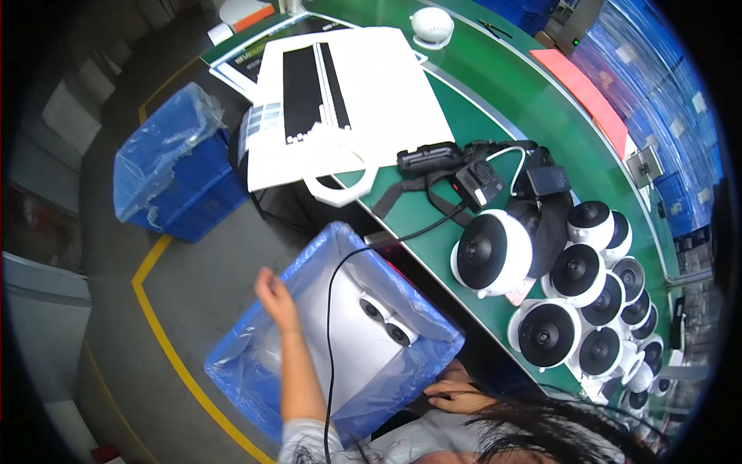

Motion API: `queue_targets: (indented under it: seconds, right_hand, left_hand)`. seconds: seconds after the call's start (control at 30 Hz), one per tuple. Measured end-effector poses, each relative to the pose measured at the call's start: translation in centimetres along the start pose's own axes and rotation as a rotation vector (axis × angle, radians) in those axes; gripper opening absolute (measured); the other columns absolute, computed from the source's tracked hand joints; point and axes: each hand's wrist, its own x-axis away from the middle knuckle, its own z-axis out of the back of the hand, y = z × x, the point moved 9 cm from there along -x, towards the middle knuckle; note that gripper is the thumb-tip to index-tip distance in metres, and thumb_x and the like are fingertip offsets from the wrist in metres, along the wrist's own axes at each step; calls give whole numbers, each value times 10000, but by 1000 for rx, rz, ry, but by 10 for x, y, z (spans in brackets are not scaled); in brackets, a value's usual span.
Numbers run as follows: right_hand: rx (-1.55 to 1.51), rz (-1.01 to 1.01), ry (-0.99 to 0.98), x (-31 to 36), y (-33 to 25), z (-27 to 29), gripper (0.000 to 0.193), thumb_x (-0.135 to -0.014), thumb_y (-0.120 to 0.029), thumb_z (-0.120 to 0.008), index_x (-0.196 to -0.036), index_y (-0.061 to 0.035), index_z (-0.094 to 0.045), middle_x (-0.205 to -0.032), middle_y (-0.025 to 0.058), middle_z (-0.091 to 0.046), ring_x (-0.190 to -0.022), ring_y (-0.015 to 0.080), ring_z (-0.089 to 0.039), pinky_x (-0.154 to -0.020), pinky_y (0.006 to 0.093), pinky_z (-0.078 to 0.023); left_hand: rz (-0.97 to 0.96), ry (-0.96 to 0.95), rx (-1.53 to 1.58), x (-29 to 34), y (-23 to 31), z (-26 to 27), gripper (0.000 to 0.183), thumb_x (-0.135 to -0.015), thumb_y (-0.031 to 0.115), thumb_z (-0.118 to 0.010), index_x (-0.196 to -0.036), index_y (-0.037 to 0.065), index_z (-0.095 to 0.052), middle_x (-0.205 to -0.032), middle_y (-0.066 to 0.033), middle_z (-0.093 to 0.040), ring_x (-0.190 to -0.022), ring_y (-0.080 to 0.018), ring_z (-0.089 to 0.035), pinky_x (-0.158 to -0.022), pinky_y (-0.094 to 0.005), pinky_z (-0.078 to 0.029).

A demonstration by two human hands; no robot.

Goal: The person transfers white dome-shaped security cameras from a blue bin to a green workbench. They then pick up a camera and apply small black circular stickers to the bottom of the device, repeating this process for multiple units.

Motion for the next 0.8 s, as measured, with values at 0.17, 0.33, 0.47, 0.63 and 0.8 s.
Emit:
queue_targets:
  seconds: [0.17,0.33,0.47,0.63,0.8]
  right_hand:
    - [-156,-64,46,18,11,17,314,-819,-211,-593,-1066,-21,-555,-974,117,-595,-887,178,-586,-774,280,-460]
    - [-518,-165,131,18,47,16,323,-823,-182,-596,-1090,-10,-540,-1007,99,-591,-913,145,-574,-800,252,-448]
    - [-518,-155,129,18,62,19,319,-830,-179,-583,-1089,1,-534,-1017,111,-583,-942,152,-564,-827,261,-441]
    - [-439,-315,113,28,38,38,305,-835,-181,-572,-1078,1,-538,-1004,121,-573,-948,160,-561,-828,267,-443]
    - [-301,-216,157,27,26,59,294,-829,-181,-573,-1069,-13,-548,-979,133,-571,-913,177,-572,-812,273,-452]
  left_hand:
    - [29,-116,-193,-165,75,-33,583,-873,373,-488,-1288,-6,-333,-1259,-199,-403,-1168,-275,-404,-970,-318,-313]
    - [553,-500,156,-175,54,-111,405,-816,368,-577,-1046,48,-485,-714,-67,-587,-493,-120,-536,-430,-248,-429]
    - [489,-281,439,-171,56,-116,197,-860,202,-527,-958,35,-490,-646,-51,-542,-420,-98,-455,-375,-218,-373]
    - [512,-133,600,-159,71,-141,162,-874,179,-497,-929,28,-481,-639,-59,-523,-414,-95,-438,-353,-213,-354]
    - [515,-17,529,-152,91,-166,192,-877,166,-473,-987,10,-456,-687,-81,-537,-434,-113,-460,-375,-224,-383]
